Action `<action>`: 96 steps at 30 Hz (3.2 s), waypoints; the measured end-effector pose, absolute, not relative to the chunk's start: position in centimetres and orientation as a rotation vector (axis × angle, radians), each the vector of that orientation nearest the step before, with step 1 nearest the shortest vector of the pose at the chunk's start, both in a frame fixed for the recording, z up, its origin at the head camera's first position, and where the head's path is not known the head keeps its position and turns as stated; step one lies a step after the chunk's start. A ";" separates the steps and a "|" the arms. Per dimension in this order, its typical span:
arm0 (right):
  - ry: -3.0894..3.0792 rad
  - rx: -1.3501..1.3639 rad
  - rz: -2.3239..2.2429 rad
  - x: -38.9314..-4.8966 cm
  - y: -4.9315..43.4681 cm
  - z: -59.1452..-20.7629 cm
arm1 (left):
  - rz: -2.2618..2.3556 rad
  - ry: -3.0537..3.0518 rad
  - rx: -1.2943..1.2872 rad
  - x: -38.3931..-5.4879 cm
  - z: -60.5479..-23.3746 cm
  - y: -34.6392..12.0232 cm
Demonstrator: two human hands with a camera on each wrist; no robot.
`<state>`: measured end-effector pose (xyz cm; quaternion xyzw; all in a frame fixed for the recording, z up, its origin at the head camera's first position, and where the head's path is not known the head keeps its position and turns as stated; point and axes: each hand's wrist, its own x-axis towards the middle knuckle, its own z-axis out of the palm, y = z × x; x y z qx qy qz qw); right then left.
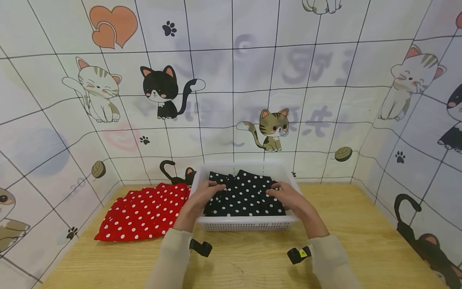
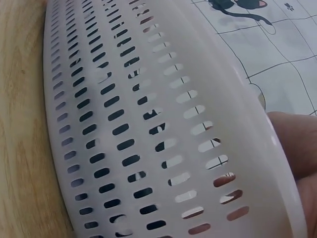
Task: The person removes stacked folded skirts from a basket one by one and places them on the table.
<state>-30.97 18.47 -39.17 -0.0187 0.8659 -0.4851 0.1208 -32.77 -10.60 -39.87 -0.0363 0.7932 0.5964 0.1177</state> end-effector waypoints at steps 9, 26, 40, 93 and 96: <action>2.648 -0.080 -1.306 -31.4 18.1 -39.8 | 1.698 2.334 -0.038 -32.7 -40.1 -11.0; 2.624 -0.106 -1.360 -31.3 18.1 -39.7 | 1.757 2.291 -0.050 -32.9 -39.8 -11.0; 2.559 -0.131 -1.537 -31.0 18.8 -39.4 | 1.815 2.267 0.095 -32.9 -39.2 -11.3; 2.352 -0.235 -2.027 -31.1 20.1 -37.1 | 2.007 2.319 0.249 -32.4 -37.2 -11.8; 2.366 -0.245 -2.030 -30.9 20.2 -36.7 | 2.026 2.302 0.262 -32.3 -37.0 -11.7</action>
